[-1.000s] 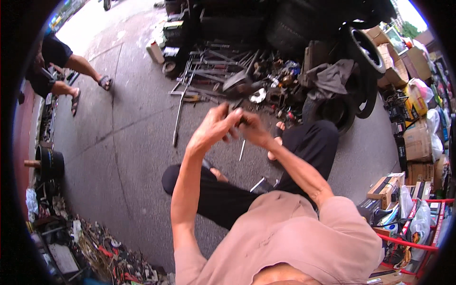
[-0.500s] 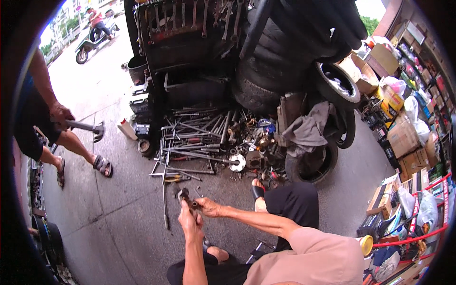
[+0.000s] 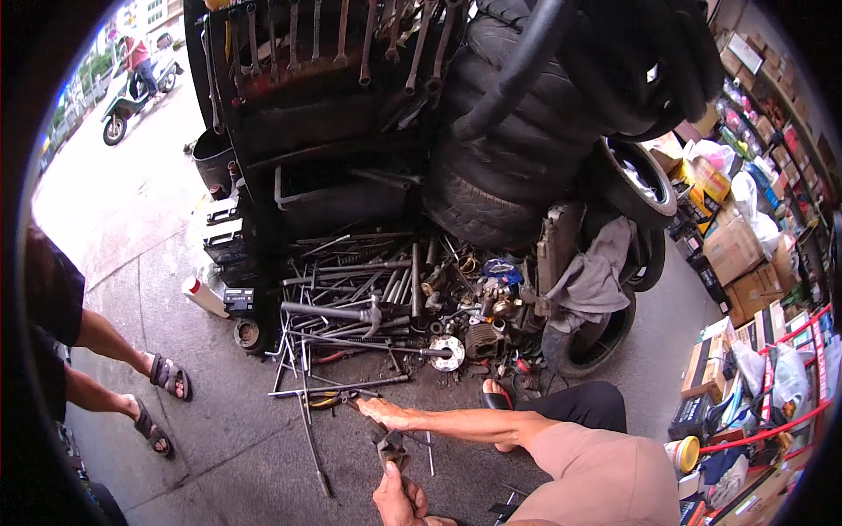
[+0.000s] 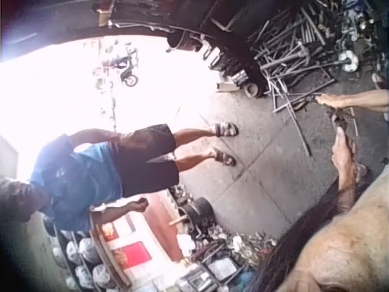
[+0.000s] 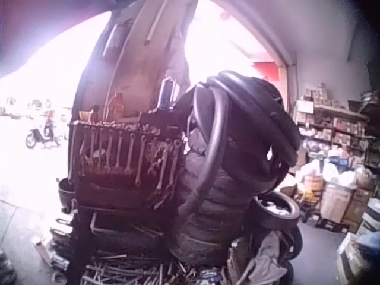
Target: The recorder disassembles and inspects various motorcycle parts including a brake lever assembly and an engine piston using tools in a workshop.
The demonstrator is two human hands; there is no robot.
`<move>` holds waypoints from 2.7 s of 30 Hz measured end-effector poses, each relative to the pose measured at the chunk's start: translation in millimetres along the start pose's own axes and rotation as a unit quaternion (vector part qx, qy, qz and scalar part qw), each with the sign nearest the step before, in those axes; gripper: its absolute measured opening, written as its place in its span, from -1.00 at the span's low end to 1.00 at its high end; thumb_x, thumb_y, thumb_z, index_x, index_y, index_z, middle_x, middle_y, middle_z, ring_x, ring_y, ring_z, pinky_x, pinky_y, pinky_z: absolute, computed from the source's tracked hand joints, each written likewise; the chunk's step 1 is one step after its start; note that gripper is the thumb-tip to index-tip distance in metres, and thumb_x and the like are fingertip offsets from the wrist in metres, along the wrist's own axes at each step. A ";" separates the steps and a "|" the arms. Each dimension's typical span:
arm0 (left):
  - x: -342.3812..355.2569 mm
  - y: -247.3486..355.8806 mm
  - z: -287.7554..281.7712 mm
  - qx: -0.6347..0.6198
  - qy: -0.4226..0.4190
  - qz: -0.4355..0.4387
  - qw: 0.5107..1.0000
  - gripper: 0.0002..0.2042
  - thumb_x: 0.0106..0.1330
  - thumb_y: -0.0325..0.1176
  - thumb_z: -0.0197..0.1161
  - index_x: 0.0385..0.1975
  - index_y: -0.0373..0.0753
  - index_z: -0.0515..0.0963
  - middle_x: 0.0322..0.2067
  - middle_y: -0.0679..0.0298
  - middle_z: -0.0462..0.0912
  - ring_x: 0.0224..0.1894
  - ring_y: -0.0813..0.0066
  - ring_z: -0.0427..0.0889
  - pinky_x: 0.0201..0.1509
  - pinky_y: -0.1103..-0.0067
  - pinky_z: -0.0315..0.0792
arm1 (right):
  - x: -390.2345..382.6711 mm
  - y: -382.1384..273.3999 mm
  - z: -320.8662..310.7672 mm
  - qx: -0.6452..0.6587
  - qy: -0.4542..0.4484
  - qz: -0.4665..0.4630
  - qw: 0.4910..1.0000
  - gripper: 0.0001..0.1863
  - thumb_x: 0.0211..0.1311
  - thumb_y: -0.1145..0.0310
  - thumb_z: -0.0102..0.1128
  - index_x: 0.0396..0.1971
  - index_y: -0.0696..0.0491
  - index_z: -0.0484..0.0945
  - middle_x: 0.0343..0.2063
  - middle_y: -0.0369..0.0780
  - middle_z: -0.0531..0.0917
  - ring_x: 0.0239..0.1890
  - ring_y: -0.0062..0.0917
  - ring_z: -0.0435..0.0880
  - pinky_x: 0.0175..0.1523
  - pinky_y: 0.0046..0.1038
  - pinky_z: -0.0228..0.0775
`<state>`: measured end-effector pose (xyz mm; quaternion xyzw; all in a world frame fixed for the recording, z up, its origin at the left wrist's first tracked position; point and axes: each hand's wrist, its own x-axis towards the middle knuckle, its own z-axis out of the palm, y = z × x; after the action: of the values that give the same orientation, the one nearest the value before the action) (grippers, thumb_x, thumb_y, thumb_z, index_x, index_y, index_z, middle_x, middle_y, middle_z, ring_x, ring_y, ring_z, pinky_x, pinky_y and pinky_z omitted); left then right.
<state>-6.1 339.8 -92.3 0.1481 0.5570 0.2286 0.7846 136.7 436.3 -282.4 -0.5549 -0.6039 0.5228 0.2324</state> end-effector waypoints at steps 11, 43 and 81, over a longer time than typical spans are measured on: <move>59.2 27.6 3.5 0.012 0.085 0.015 0.996 -0.69 0.25 -0.07 0.13 -0.52 -0.16 0.30 -0.82 0.43 0.11 -0.85 0.60 0.14 -0.83 0.65 -0.02 | 30.5 -153.2 -222.7 -0.394 0.016 0.065 0.917 -0.76 -0.11 0.29 -0.07 -0.78 0.11 0.45 -0.70 -0.13 0.48 -0.69 -0.34 0.49 -0.65 -0.33 0.39; 142.5 19.3 27.8 0.087 0.107 -0.016 0.990 -0.74 0.12 -0.18 0.25 -0.53 -0.19 0.35 -0.81 0.38 0.25 -0.86 0.54 0.24 -0.82 0.59 0.08 | 55.7 -308.9 -658.2 -0.481 0.752 0.028 0.449 -0.84 -0.05 0.39 0.15 -0.48 0.15 0.58 -0.41 0.01 0.63 -0.32 -0.11 0.63 -0.24 -0.18 0.48; 122.9 38.7 42.2 0.027 0.094 -0.022 0.995 -0.75 0.14 -0.22 0.24 -0.55 -0.13 0.28 -0.82 0.42 0.16 -0.83 0.58 0.13 -0.77 0.59 -0.02 | 72.8 -306.3 -672.8 -0.329 0.737 0.087 0.584 -0.77 0.13 0.49 -0.06 -0.37 0.26 0.58 -0.45 0.01 0.65 -0.47 -0.27 0.68 -0.33 -0.40 0.57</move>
<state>59.9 438.1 -158.4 0.1352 0.6378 0.2092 0.7288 564.9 803.9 200.4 -0.8386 -0.3052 -0.2820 0.3522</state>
